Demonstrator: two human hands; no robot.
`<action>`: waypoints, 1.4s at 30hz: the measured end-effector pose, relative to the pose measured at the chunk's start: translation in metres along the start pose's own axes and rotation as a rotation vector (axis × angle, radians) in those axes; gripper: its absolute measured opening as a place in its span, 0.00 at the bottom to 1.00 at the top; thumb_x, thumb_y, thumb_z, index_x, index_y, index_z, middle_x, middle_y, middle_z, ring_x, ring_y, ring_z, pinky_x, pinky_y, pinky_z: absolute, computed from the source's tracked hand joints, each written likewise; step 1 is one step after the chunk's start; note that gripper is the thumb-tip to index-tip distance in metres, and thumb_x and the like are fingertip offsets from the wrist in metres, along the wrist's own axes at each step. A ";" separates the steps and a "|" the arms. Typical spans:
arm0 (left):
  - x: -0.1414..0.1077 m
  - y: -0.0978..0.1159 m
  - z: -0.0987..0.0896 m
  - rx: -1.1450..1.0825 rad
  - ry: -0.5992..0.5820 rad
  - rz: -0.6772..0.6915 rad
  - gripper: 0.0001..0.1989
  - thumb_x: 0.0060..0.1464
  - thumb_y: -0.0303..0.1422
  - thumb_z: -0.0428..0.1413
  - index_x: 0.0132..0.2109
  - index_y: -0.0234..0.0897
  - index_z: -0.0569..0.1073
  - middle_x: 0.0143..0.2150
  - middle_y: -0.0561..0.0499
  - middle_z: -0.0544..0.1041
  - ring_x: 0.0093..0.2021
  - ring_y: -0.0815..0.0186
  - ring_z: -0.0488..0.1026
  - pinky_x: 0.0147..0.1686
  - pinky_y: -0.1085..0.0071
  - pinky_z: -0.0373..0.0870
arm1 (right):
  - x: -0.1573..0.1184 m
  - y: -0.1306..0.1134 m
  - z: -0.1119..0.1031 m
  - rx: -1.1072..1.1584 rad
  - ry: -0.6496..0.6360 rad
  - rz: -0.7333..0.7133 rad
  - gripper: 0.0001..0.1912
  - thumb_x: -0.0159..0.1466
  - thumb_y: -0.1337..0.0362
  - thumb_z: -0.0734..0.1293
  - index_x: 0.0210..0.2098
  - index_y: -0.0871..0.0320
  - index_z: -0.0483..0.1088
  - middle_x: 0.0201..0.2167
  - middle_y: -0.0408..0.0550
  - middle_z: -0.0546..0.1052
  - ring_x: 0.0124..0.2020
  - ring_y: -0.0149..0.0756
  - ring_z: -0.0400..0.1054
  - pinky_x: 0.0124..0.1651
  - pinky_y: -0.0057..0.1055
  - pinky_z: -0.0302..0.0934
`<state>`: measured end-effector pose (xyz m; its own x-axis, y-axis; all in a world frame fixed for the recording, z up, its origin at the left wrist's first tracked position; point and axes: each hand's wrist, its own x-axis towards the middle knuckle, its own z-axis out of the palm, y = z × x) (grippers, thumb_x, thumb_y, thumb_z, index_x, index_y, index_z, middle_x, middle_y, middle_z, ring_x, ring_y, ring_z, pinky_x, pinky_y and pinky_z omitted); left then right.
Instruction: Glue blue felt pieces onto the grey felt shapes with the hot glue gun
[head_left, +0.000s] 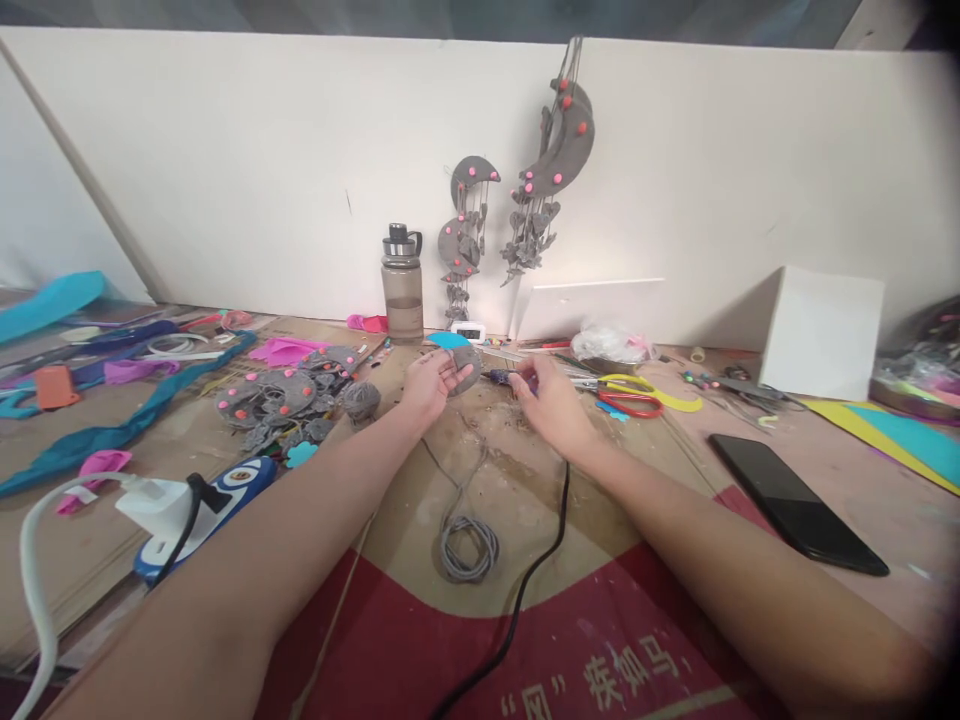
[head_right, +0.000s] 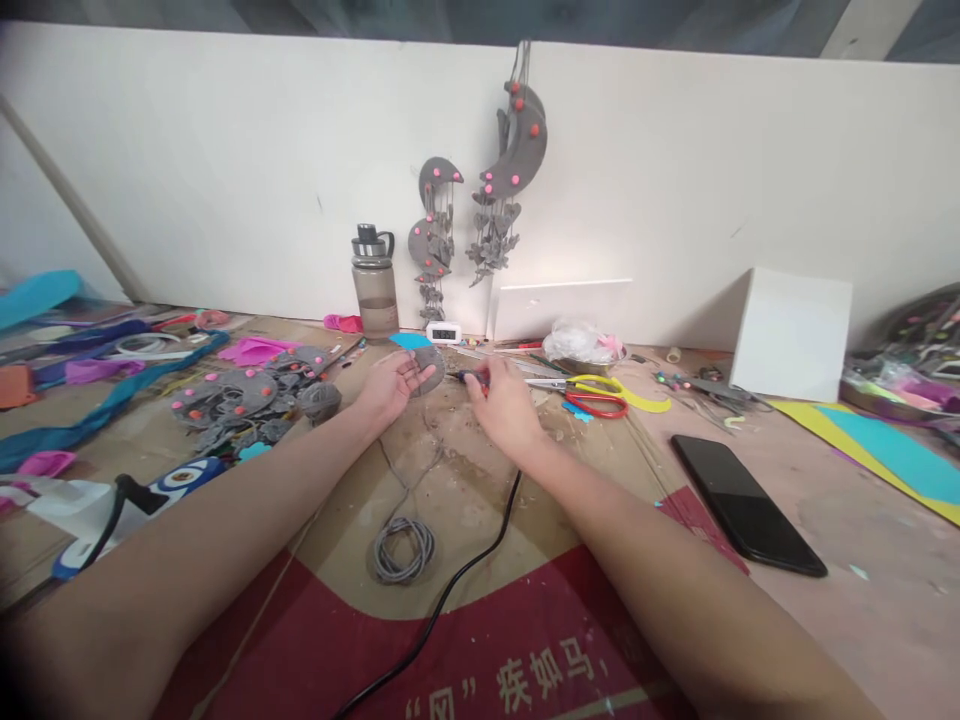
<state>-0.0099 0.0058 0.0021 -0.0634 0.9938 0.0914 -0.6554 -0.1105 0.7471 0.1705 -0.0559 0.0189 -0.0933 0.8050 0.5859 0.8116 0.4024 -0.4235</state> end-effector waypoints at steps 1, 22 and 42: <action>0.000 0.000 0.000 0.000 -0.001 0.002 0.03 0.47 0.23 0.57 0.29 0.32 0.69 0.27 0.51 0.75 0.30 0.71 0.73 0.48 0.58 0.74 | 0.004 0.008 0.001 -0.107 0.007 0.092 0.14 0.65 0.58 0.62 0.43 0.63 0.67 0.42 0.58 0.73 0.45 0.45 0.66 0.49 0.38 0.58; -0.008 -0.005 0.003 0.072 -0.067 0.030 0.09 0.45 0.27 0.63 0.27 0.32 0.68 0.26 0.53 0.74 0.28 0.73 0.74 0.48 0.60 0.75 | 0.014 0.053 0.027 0.384 0.166 0.537 0.18 0.54 0.64 0.65 0.44 0.58 0.60 0.36 0.50 0.74 0.33 0.38 0.69 0.36 0.33 0.63; -0.007 -0.004 0.001 0.102 -0.007 0.029 0.09 0.44 0.28 0.64 0.27 0.32 0.69 0.27 0.50 0.76 0.28 0.72 0.75 0.42 0.64 0.78 | 0.028 0.028 0.050 1.049 0.191 0.362 0.14 0.56 0.56 0.66 0.36 0.52 0.57 0.27 0.37 0.69 0.24 0.29 0.64 0.26 0.28 0.63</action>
<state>-0.0060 -0.0010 -0.0010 -0.0754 0.9901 0.1181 -0.5735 -0.1399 0.8072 0.1620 -0.0001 -0.0109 0.2127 0.9050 0.3684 -0.1219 0.3987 -0.9090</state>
